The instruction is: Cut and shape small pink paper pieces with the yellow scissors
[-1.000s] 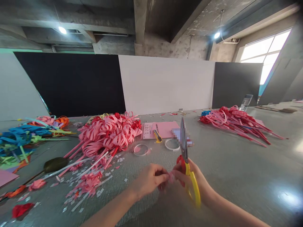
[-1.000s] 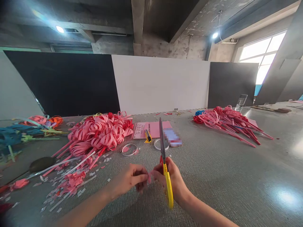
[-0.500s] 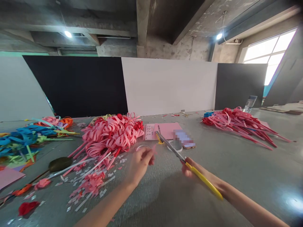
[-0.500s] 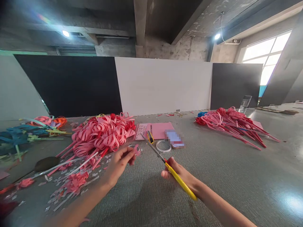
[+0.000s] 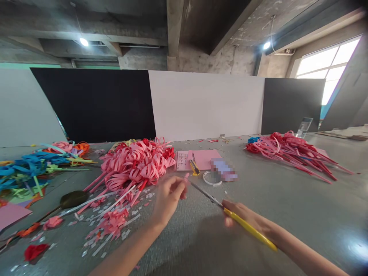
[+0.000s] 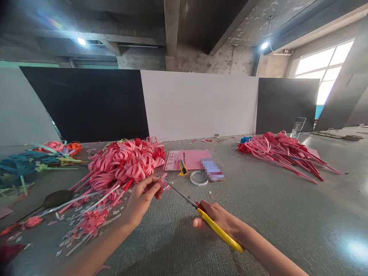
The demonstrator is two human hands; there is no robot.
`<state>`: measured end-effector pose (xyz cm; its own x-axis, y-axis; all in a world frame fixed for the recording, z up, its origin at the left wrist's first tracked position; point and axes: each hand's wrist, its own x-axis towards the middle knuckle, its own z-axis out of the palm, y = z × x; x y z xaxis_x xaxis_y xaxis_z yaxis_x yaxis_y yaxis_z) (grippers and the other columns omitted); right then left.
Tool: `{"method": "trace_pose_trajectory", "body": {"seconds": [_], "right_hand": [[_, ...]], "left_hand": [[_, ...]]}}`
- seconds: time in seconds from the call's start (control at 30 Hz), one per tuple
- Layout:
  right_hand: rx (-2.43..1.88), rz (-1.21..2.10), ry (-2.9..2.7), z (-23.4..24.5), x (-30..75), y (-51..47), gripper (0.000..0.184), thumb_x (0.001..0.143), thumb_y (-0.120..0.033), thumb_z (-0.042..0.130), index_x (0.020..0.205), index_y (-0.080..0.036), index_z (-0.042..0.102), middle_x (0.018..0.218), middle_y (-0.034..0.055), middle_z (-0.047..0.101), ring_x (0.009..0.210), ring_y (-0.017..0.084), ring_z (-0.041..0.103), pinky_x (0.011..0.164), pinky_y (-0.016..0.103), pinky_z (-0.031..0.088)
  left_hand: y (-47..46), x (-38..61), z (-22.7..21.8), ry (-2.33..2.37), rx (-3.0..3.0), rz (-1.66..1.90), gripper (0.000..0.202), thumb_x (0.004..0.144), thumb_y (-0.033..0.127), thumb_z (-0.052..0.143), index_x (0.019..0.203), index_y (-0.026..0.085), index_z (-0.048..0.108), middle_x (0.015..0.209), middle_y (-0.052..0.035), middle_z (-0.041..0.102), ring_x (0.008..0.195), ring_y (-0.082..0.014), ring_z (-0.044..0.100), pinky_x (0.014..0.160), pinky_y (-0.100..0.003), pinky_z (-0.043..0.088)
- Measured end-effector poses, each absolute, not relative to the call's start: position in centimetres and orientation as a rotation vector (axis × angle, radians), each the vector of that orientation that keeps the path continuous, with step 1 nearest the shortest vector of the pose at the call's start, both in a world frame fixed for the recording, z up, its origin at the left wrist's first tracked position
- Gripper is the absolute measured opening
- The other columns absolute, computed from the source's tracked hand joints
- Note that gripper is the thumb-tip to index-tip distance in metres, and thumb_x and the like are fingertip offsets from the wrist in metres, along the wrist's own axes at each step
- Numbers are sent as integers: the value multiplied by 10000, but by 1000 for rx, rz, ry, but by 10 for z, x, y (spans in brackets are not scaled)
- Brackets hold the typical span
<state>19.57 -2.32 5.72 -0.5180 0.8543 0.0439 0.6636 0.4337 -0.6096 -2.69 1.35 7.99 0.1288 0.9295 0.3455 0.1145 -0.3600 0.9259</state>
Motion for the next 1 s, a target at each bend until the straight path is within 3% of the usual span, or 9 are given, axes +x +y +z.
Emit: {"method": "trace_pose_trajectory", "body": {"seconds": [0.37, 1.0], "right_hand": [[-1270, 784, -2371, 62, 192, -26, 617, 664, -766, 124, 619, -185, 326, 567, -31, 336, 522, 101, 315, 458, 218, 251], [-1221, 873, -2353, 59, 195, -22, 617, 649, -781, 130, 602, -186, 286, 563, -48, 271, 503, 77, 234, 421, 203, 196]], "left_hand": [[11, -22, 78, 1003, 1623, 1270, 155, 768, 256, 476, 660, 154, 518, 546, 26, 511, 474, -77, 471, 475, -202, 378], [9, -21, 81, 988, 1629, 1258, 160, 763, 260, 476, 654, 151, 518, 534, 21, 510, 473, -85, 470, 481, -210, 373]]}}
